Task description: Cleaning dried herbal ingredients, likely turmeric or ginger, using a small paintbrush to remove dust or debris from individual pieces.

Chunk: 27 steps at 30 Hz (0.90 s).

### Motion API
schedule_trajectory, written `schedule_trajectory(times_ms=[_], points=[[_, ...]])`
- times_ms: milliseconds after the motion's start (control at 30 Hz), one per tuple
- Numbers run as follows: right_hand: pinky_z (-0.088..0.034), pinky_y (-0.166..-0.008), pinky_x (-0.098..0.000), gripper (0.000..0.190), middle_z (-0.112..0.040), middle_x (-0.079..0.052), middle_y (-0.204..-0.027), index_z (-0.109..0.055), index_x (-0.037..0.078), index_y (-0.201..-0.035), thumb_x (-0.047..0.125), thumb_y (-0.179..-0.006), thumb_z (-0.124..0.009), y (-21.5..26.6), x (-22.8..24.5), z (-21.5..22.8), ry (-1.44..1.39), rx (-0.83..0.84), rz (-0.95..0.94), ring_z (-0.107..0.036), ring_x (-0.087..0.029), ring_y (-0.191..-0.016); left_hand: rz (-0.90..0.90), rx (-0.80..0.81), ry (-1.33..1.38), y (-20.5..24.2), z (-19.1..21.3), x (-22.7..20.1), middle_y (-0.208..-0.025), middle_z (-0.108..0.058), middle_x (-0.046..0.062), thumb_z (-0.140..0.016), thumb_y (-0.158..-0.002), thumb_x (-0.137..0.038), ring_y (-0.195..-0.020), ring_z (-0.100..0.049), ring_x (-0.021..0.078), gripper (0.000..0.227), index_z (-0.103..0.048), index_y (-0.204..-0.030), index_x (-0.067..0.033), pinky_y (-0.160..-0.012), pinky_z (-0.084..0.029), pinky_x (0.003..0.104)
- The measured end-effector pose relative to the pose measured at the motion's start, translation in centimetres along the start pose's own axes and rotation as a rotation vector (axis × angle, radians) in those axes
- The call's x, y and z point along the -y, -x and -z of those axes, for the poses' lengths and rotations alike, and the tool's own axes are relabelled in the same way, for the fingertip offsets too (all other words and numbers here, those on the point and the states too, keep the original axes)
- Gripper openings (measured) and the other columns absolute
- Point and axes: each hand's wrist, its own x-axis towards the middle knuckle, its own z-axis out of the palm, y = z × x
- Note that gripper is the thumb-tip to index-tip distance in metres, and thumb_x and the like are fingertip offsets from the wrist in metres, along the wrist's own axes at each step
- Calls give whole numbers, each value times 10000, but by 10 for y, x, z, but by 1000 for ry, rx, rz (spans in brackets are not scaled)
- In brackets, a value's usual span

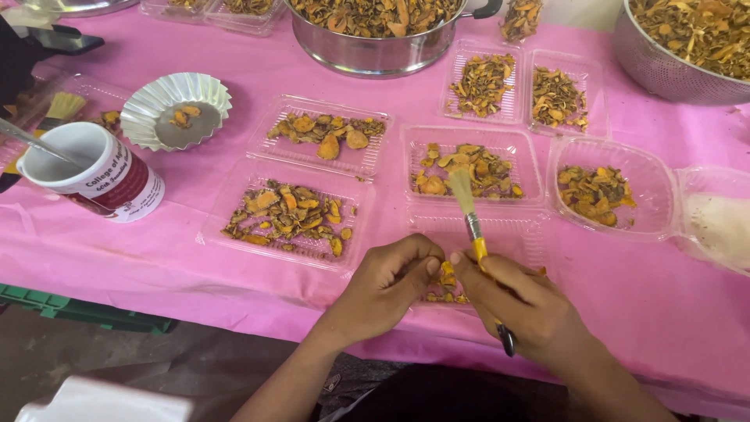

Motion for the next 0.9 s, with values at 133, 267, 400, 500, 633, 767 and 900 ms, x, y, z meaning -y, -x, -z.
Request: schedule_trajectory(times_ms=[133, 267, 400, 500, 633, 767, 900], points=[[-628, -941, -418, 375, -637, -111, -1221, -585, -69, -1332, -41, -964, -652, 11, -18, 5, 75, 173, 212, -725, -312, -1064, 0, 63, 36, 0, 4, 5, -873, -658, 51, -521, -1066, -207, -828, -668, 130, 202, -644, -1055, -48, -725, -569, 267], [-597, -1008, -462, 218, -660, -146, -1133, -642, -88, -1181, 0, -989, -586, -14, -17, 16, -13, 197, 319, -707, -346, -1016, 34, 84, 109, -1, 5, 11, -881, -655, 25, -566, -1061, -154, -796, -631, 92, 146, -659, -1078, -43, -703, -530, 229], [-616, -980, -426, 84, -629, -136, -941, -661, -79, -952, -39, -979, -592, -30, -16, 19, -27, 163, 440, -691, -306, -917, 67, 91, 123, -1, 4, 9, -922, -672, 48, -578, -1052, -87, -840, -646, 101, 108, -658, -1073, -18, -761, -549, 238], [-616, -962, -396, 121, -639, -136, -939, -662, -71, -929, -40, -990, -563, -30, -15, 18, 25, 129, 482, -683, -291, -862, 88, 105, 149, -2, 4, 10, -863, -631, 3, -578, -1047, -52, -770, -572, 52, 73, -646, -1021, -45, -679, -466, 209], [-628, -933, -433, 110, -621, -141, -948, -663, -90, -1007, 14, -995, -627, -23, -14, 8, 48, 95, 435, -703, -322, -916, 115, 109, 173, -4, 1, 1, -690, -414, -84, -577, -1041, -54, -618, -341, 9, 211, -535, -847, -124, -551, -280, 202], [-628, -955, -486, 243, -644, -206, -1159, -613, -112, -1220, -25, -993, -606, -8, -20, 2, 10, 109, 372, -704, -374, -1002, 132, 56, 135, -5, 1, 8, -671, -370, -88, -555, -948, 54, -612, -296, 9, 227, -530, -822, -133, -531, -230, 210], [-586, -840, -287, 192, -684, -82, -1054, -705, -15, -1146, 13, -987, -602, -1, 5, 24, -14, -58, -39, -660, -150, -854, 93, -44, 73, -4, 1, 6, -687, -451, -62, -517, -876, 108, -606, -384, 21, 247, -509, -823, -133, -548, -316, 206]])
